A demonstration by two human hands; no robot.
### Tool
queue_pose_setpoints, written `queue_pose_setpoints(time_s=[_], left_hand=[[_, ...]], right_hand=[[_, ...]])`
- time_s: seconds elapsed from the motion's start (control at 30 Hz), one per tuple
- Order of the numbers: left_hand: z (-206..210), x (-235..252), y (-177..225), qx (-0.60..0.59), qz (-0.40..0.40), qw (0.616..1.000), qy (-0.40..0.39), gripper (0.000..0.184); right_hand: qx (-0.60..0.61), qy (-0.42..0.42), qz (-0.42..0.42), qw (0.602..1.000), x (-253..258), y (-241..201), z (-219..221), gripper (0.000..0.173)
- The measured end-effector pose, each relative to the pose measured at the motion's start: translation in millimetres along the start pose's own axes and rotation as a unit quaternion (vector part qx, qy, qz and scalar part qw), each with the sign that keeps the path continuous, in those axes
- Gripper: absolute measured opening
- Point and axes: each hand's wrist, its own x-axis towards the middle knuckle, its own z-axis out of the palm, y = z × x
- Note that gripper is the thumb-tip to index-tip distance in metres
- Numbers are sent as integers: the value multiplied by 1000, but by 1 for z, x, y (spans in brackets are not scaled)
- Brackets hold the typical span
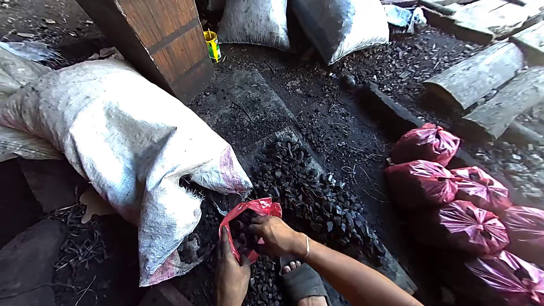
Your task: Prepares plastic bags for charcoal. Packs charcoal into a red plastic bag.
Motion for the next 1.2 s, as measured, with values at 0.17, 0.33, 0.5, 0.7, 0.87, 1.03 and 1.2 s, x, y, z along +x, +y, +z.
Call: queue_pose_setpoints(time_s=[0.17,0.33,0.5,0.7,0.87,1.03,1.2], left_hand=[[-1,-3,-10,-4,-1,1000,0,105],[1,-2,-10,14,6,1000,-6,103],[2,-1,-1,10,1,1000,-14,104],[-2,1,-6,-8,-3,1000,-6,105],[6,10,2,1,12,1000,0,104],[4,3,0,-12,11,1000,-1,106],[2,-2,-14,-4,-2,1000,-9,103]], right_hand=[[-36,147,85,985,-5,20,-26,30],[-80,189,372,905,-15,115,-75,32],[-69,120,471,871,-16,174,-71,43],[19,281,383,880,-27,145,-68,34],[127,221,144,956,-27,19,-39,18],[39,194,115,973,-15,3,-11,33],[8,260,290,921,-11,83,-53,27]])
